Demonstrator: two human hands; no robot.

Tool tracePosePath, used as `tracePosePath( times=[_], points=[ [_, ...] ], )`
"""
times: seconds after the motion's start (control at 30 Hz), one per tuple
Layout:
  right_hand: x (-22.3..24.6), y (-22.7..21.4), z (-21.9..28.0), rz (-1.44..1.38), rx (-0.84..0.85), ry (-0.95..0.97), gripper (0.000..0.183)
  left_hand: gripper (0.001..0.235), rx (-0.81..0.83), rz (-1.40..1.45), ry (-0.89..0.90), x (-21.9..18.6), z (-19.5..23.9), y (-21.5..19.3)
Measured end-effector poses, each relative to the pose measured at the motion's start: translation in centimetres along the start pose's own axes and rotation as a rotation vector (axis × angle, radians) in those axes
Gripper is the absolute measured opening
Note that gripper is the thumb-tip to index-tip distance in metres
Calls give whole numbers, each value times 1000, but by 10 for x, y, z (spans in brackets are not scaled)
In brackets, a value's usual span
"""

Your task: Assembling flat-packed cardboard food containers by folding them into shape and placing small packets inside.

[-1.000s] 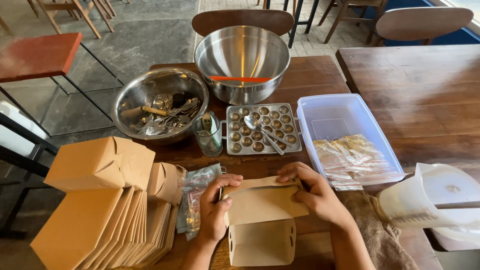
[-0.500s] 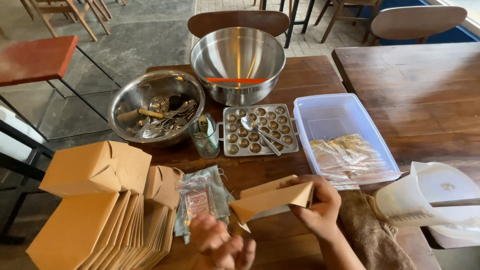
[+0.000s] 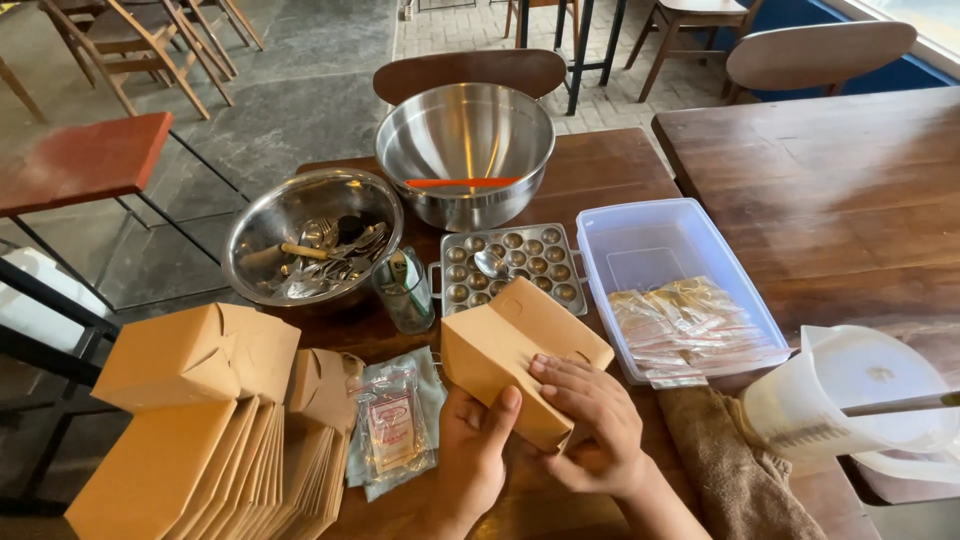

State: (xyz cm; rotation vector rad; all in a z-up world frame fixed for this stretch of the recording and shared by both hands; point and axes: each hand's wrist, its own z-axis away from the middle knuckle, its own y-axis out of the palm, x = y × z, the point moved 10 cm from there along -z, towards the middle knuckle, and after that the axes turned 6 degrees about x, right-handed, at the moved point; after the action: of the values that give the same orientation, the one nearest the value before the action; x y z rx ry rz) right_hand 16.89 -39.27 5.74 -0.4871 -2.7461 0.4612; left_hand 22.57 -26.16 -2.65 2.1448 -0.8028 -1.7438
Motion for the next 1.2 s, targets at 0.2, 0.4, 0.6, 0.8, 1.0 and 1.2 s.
tracePosePath(
  times=[0.2,0.4,0.6,0.8,1.0,1.2],
  points=[
    [-14,13,3,-102,101,228,49,41,-112,-251,139,9,8,-21],
    [-21,23,13,-222,89,334,36,37,-128,128,86,57,12,-51],
    [-19,24,8,-234,102,293,32,34,-95,-74,150,45,14,-62],
    [-32,37,13,-230,186,439,35,38,-109,-362,173,33,17,-61],
    [-27,35,10,-130,187,373,31,24,-19,-344,197,22,13,-48],
    [-31,30,14,-46,120,357,41,38,-87,-190,51,22,5,-56]
  ],
)
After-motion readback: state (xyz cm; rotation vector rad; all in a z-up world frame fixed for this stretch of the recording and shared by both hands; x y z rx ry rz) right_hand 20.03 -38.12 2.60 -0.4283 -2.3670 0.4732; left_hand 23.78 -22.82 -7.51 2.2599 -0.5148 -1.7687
